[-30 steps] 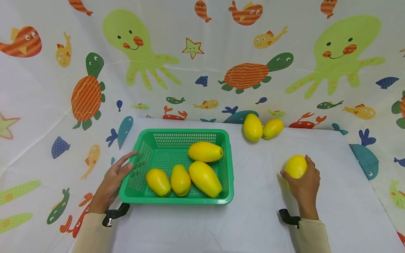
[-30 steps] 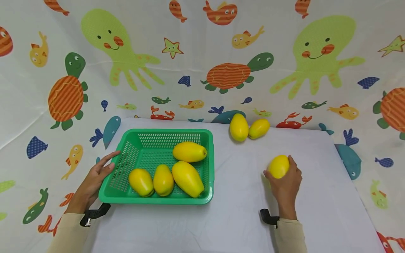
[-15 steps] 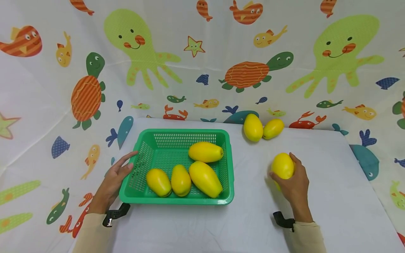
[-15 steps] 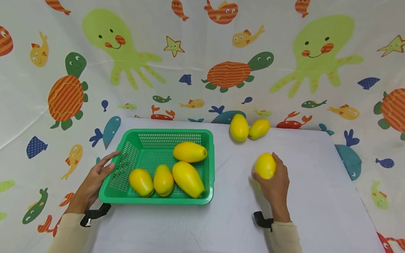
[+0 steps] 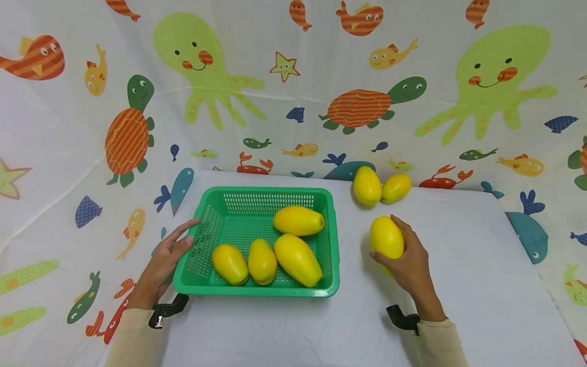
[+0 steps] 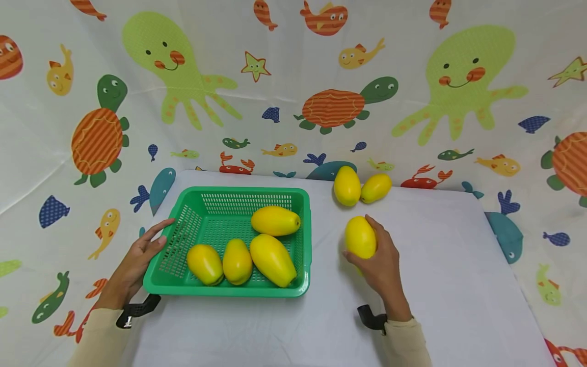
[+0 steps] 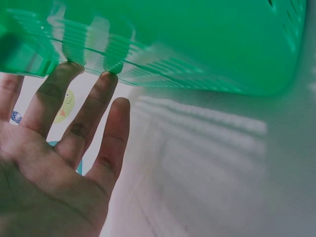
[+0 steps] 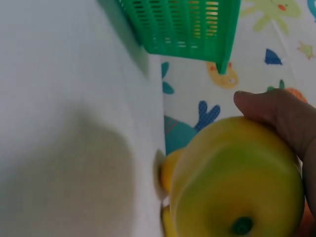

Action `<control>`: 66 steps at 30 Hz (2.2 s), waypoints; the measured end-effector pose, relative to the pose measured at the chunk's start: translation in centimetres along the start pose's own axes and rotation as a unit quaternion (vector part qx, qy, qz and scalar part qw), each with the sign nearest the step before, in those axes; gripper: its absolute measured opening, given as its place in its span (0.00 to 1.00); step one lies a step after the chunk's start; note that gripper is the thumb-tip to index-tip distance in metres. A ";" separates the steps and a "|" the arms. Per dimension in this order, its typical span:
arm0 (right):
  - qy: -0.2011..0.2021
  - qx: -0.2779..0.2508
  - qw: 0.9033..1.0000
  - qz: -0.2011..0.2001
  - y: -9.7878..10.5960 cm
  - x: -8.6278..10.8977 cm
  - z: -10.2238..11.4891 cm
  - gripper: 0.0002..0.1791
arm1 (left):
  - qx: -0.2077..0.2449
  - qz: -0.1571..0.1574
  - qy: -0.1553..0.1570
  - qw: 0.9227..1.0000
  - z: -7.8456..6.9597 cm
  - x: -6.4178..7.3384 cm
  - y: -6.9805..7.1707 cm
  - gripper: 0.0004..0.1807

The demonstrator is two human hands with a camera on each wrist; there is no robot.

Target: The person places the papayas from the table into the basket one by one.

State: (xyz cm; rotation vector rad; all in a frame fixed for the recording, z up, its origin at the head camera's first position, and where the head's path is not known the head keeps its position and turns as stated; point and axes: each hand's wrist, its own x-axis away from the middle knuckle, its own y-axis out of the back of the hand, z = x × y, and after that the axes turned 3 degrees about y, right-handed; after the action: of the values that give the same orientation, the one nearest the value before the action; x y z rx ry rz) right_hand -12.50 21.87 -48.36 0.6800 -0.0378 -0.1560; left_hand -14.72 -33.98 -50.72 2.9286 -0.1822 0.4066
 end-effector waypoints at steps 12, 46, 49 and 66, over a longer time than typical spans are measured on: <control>0.078 -0.017 0.996 0.031 -0.9 -0.4 3.4 0.55 | 0.007 0.004 0.002 1.000 -0.2 0.1 0.0 0.30; 0.244 -0.067 0.964 0.085 -4.5 -2.8 12.5 0.54 | 0.012 0.002 -0.005 1.000 -0.2 0.1 0.0 0.30; 0.258 -0.071 0.959 0.089 -4.8 -3.0 13.2 0.54 | 0.012 0.004 -0.006 1.000 -0.2 0.1 0.0 0.29; 0.293 -0.075 0.945 0.124 -6.4 -3.7 17.0 0.54 | 0.017 0.002 -0.002 1.000 -0.1 0.1 0.0 0.29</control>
State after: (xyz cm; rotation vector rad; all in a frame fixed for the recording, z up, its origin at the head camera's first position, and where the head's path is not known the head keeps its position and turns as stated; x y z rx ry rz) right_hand -18.49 6.97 -39.15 0.5425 0.4545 0.2887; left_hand -14.65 -33.94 -50.56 2.9630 -0.1849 0.4089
